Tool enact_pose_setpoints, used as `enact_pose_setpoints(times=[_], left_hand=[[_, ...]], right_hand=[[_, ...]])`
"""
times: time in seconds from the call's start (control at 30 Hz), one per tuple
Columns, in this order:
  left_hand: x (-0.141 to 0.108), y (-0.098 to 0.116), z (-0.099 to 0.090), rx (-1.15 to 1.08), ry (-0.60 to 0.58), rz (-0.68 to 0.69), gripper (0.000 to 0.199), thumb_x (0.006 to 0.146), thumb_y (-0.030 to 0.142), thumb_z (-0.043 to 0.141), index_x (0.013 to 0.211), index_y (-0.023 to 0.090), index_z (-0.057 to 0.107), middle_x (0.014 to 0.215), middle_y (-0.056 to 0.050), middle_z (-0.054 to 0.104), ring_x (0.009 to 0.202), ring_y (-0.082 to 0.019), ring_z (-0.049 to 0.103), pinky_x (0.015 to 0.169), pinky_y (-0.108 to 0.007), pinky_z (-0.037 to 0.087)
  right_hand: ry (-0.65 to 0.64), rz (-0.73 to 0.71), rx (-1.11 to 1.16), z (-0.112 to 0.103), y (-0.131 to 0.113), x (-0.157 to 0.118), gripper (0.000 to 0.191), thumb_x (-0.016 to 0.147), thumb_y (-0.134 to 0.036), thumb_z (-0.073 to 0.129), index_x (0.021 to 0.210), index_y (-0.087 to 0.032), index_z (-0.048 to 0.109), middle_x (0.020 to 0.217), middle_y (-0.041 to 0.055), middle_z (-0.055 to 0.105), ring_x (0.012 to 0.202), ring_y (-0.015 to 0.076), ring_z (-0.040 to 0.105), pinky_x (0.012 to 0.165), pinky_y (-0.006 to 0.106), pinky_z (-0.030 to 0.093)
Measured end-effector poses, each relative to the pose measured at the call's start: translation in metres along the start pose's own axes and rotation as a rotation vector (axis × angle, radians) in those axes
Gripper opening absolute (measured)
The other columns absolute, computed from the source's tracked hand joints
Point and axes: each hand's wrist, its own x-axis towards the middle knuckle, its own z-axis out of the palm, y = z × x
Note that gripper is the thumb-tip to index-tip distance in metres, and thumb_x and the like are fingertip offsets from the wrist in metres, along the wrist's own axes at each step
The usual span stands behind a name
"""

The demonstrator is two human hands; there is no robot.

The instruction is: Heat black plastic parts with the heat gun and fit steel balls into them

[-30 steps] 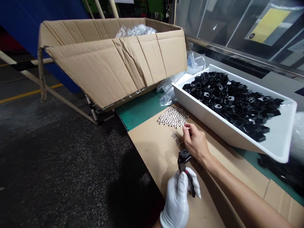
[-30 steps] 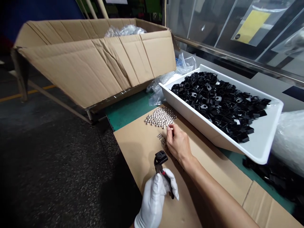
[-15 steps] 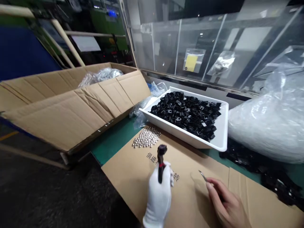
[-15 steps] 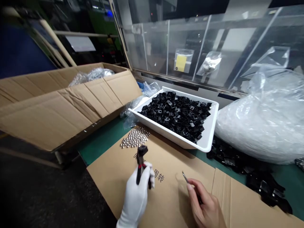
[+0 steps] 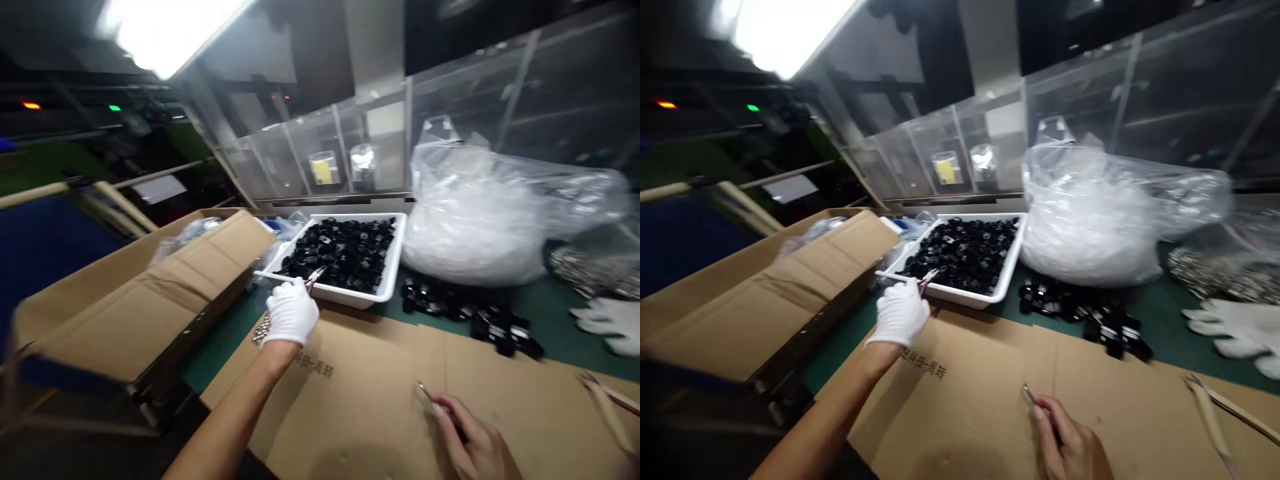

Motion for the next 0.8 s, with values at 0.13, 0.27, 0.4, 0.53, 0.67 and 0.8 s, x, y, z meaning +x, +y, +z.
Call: enact_pose_setpoints(times=[0.13,0.27,0.4,0.53,0.67,0.8], left_hand=[[-0.056,0.057,-0.008,0.061,-0.120,0.290,0.038,0.090,0.025,0.053,0.127,0.015,0.058,0.114,-0.019,0.062,0.108,-0.038,0.062,0.088,-0.048,0.052],[-0.084,0.120,0.003,0.043,-0.316,0.417,0.041,0.089,0.029,0.057,0.129,0.017,0.057,0.123,-0.020,0.061,0.116,-0.038,0.061,0.091,-0.051,0.054],[-0.076,0.153,0.016,0.069,-0.372,0.331,0.037,0.090,0.028,0.054,0.125,0.016,0.058,0.126,-0.021,0.062,0.118,-0.038,0.062,0.092,-0.053,0.054],[-0.066,0.165,0.021,0.149,-0.344,0.275,0.040,0.089,0.029,0.056,0.126,0.014,0.058,0.127,-0.024,0.061,0.120,-0.040,0.061,0.093,-0.056,0.053],[-0.063,0.171,0.027,0.199,-0.305,0.257,0.041,0.089,0.030,0.058,0.127,0.014,0.057,0.129,-0.025,0.060,0.122,-0.041,0.059,0.094,-0.061,0.051],[-0.060,0.174,0.034,0.227,-0.280,0.245,0.042,0.088,0.028,0.060,0.127,0.013,0.057,0.128,-0.025,0.060,0.121,-0.041,0.058,0.093,-0.065,0.050]], right_hand=[[-0.061,-0.002,-0.009,-0.008,-0.006,0.004,0.029,0.109,-0.039,0.046,0.111,-0.025,0.071,0.085,0.0043,0.081,0.071,0.0255,0.078,0.065,0.031,0.057],[-0.101,-0.039,-0.005,-0.009,-0.008,0.004,0.032,0.111,-0.033,0.041,0.110,-0.022,0.071,0.086,0.0073,0.081,0.076,0.0260,0.078,0.066,0.031,0.053],[-0.104,-0.059,0.007,-0.009,-0.007,0.003,0.033,0.111,-0.030,0.039,0.109,-0.020,0.070,0.084,0.0069,0.079,0.074,0.0242,0.078,0.064,0.030,0.050],[-0.106,-0.061,-0.012,-0.005,-0.004,0.003,0.027,0.111,-0.026,0.045,0.104,-0.017,0.070,0.078,0.0033,0.075,0.066,0.0204,0.073,0.062,0.031,0.053],[-0.133,-0.053,-0.035,-0.003,-0.003,0.002,0.017,0.109,-0.029,0.059,0.103,-0.016,0.069,0.078,-0.0017,0.070,0.065,0.0155,0.068,0.067,0.032,0.060],[-0.170,-0.051,-0.056,-0.004,-0.003,0.003,0.015,0.107,-0.029,0.063,0.103,-0.016,0.070,0.079,-0.0020,0.069,0.067,0.0153,0.068,0.069,0.033,0.061]])
